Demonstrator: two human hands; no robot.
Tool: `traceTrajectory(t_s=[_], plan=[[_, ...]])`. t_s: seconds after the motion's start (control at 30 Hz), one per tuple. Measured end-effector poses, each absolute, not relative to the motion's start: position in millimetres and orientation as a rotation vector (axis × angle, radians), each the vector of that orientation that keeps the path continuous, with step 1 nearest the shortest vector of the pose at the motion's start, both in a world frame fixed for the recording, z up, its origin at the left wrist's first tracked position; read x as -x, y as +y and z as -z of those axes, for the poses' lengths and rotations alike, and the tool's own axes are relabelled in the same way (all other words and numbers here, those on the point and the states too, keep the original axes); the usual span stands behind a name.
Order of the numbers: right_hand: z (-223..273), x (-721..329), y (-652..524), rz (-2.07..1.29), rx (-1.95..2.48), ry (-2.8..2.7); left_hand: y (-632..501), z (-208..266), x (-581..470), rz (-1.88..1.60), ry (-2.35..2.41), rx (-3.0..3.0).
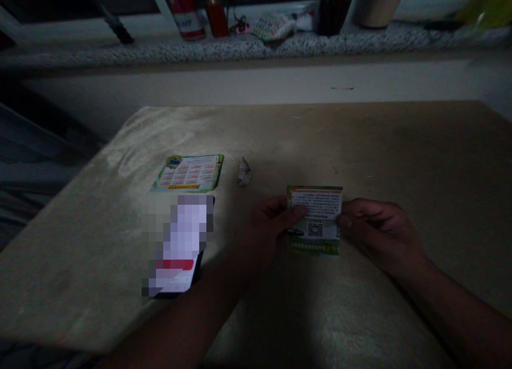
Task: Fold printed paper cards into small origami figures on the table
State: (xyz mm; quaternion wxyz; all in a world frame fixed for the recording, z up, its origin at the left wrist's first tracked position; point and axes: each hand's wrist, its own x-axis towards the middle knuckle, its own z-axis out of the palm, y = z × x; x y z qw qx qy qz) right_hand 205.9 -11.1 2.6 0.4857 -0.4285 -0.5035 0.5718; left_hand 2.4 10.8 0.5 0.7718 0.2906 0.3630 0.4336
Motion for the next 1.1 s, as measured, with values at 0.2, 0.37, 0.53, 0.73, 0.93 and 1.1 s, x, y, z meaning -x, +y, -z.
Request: traceTrajectory(t_s=[0.2,0.37,0.53,0.73,0.93,1.1], plan=[[-1.6,-207.1,-12.3,-1.461,1.042,-1.178,10.4,0.3,-1.5,-0.907,0.757,-0.638],[2.1,-207.6,-9.8,-1.45,1.048,-1.153,11.8,-1.4,-2.2,-0.999,0.789,-0.615],[3.2,-204.8,-4.0,-1.497,0.988,-1.021,10.7,-0.7,-0.3,-1.099,0.896,-0.726],[-1.4,-202.6,-8.0,-1.246,1.053,-1.171,13.0,4.7,1.1,-1.075,0.953,-0.68],[-4.7,-201.7,-11.3,-0.505,1.119,-1.643,14.6,-2.3,-1.6,-0.911,0.966,-0.58],[-7.3,-205.0,-7.0,-0.245,1.011,-1.835,17.0,-5.4,4.7,-0.821,1.14,-0.932]])
